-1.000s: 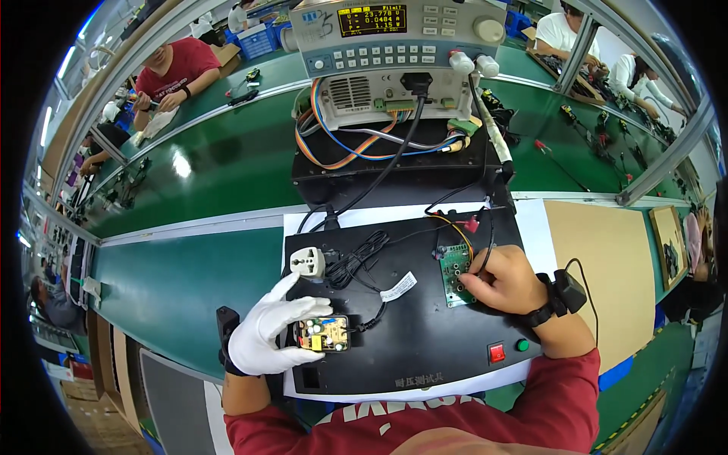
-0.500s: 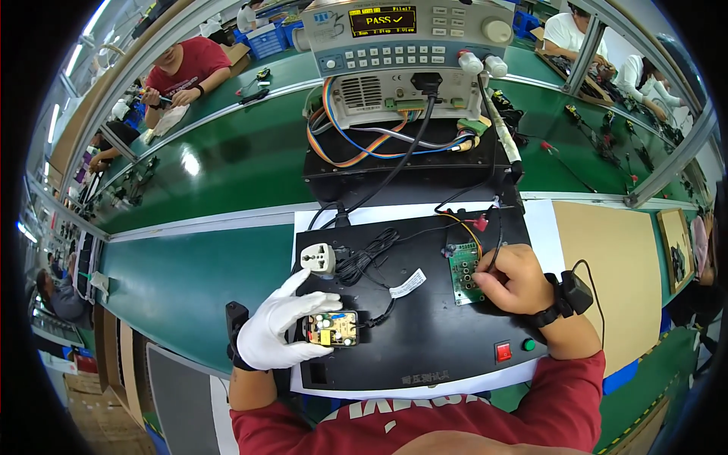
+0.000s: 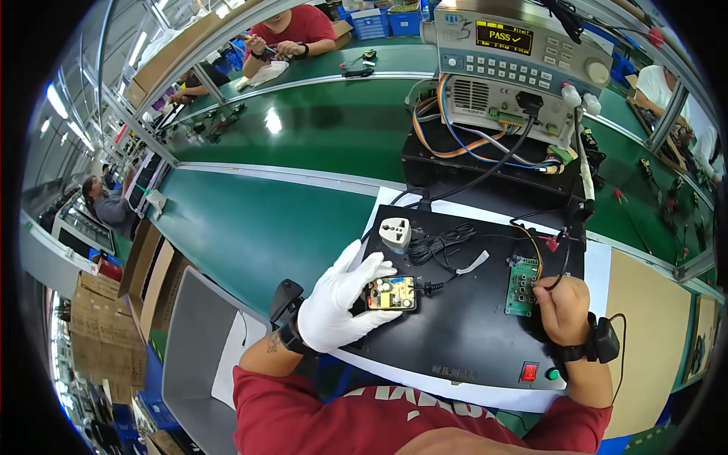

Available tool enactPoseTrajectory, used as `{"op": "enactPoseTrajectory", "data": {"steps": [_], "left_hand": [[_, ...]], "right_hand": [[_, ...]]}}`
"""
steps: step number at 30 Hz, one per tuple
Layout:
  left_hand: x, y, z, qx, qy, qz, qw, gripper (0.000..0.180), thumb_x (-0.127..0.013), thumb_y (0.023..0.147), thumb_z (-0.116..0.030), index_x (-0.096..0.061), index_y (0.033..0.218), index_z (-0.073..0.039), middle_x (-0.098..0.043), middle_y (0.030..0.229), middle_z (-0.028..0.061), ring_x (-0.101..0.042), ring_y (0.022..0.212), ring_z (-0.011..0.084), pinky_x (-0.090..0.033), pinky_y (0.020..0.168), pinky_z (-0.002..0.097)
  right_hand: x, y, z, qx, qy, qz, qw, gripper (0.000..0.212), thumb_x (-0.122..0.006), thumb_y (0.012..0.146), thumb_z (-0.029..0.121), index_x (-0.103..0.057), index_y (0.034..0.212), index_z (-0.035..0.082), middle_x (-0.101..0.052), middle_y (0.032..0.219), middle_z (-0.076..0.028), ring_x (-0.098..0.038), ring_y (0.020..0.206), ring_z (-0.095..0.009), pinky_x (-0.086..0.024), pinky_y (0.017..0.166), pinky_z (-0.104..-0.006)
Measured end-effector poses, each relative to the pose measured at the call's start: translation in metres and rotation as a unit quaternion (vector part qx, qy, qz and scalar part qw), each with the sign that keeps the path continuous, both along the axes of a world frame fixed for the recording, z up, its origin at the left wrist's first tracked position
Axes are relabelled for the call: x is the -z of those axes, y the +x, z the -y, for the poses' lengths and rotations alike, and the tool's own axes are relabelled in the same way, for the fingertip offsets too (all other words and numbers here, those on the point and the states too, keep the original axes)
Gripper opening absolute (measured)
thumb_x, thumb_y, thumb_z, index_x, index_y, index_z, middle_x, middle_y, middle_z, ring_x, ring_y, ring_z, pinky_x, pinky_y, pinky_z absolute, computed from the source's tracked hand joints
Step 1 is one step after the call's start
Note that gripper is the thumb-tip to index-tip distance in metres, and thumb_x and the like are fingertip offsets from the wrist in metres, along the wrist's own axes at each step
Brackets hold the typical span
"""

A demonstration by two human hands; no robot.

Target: The person tests power supply units by plugging each one into a socket, touching a probe to the circuit board, and checking the digital display. After each test, they disconnect the components and place the power supply unit onto the conveyor belt.

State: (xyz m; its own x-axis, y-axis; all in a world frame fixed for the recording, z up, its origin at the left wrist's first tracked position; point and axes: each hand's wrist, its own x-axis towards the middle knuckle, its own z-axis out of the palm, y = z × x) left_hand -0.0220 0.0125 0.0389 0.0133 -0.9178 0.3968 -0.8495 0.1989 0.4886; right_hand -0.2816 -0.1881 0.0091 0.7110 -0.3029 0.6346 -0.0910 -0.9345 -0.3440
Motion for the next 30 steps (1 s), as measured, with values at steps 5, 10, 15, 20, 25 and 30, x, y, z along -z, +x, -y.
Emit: {"op": "enactPoseTrajectory", "data": {"steps": [5,10,15,20,25,30], "left_hand": [[0.001,-0.006,-0.003,-0.03,-0.021,-0.039,0.999,0.073,-0.075,0.062,-0.014,-0.035,0.12,0.004,-0.061,0.098,0.0141,-0.056,0.094,0.0338,-0.027,0.099,0.0434],[-0.014,-0.012,-0.013,-0.081,-0.081,-0.208,0.971,0.09,-0.076,0.061,-0.009,-0.023,0.133,-0.001,-0.059,0.105,0.0141,-0.051,0.106,0.0229,-0.026,0.1,0.0354],[-0.05,0.0,-0.034,-0.004,-0.155,-0.262,0.953,0.092,-0.07,0.055,0.01,-0.022,0.133,-0.001,-0.051,0.116,0.014,-0.051,0.106,0.0244,-0.041,0.088,0.0325],[-0.069,0.056,-0.03,-0.176,-0.212,-0.39,0.878,0.067,-0.063,0.067,0.005,-0.033,0.127,0.002,-0.052,0.112,0.0117,-0.052,0.098,0.0171,-0.045,0.078,0.0265],[-0.075,0.212,0.025,-0.311,-0.355,-0.325,0.82,0.059,-0.066,0.076,-0.013,-0.036,0.121,0.011,-0.055,0.103,0.0155,-0.057,0.09,0.0195,-0.044,0.08,0.0252],[0.005,0.295,0.08,-0.582,-0.19,-0.151,0.776,0.04,-0.071,0.064,-0.032,-0.062,0.085,0.001,-0.062,0.078,0.0133,-0.058,0.07,0.0206,-0.044,0.068,0.0298]], "right_hand": [[-0.025,-0.013,-0.014,0.06,0.265,0.284,0.919,0.022,-0.044,0.09,0.023,-0.045,0.081,0.003,-0.045,0.059,-0.004,-0.041,0.049,-0.012,-0.032,0.046,-0.0246],[-0.047,-0.035,-0.04,0.0,0.119,0.286,0.951,0.032,-0.05,0.086,0.033,-0.043,0.075,0.004,-0.04,0.06,-0.002,-0.034,0.047,-0.01,-0.029,0.047,-0.0243],[-0.079,-0.061,-0.041,-0.208,0.296,0.37,0.856,0.024,-0.053,0.086,0.024,-0.042,0.078,0.005,-0.037,0.058,-0.001,-0.033,0.043,-0.009,-0.025,0.043,-0.0238],[-0.11,-0.019,-0.005,0.034,0.458,0.131,0.879,0.017,-0.041,0.088,0.012,-0.045,0.093,-0.004,-0.042,0.053,0.0,-0.035,0.037,-0.006,-0.026,0.035,-0.0177],[-0.113,0.041,0.042,-0.09,0.441,0.153,0.88,0.033,-0.045,0.088,0.017,-0.043,0.116,0.0,-0.056,0.095,-0.007,-0.049,0.065,-0.007,-0.035,0.05,-0.0166],[-0.074,-0.01,0.073,0.044,0.45,0.203,0.869,0.032,-0.047,0.087,0.016,-0.043,0.116,0.002,-0.056,0.099,-0.006,-0.047,0.067,-0.005,-0.035,0.053,-0.0158]]}}
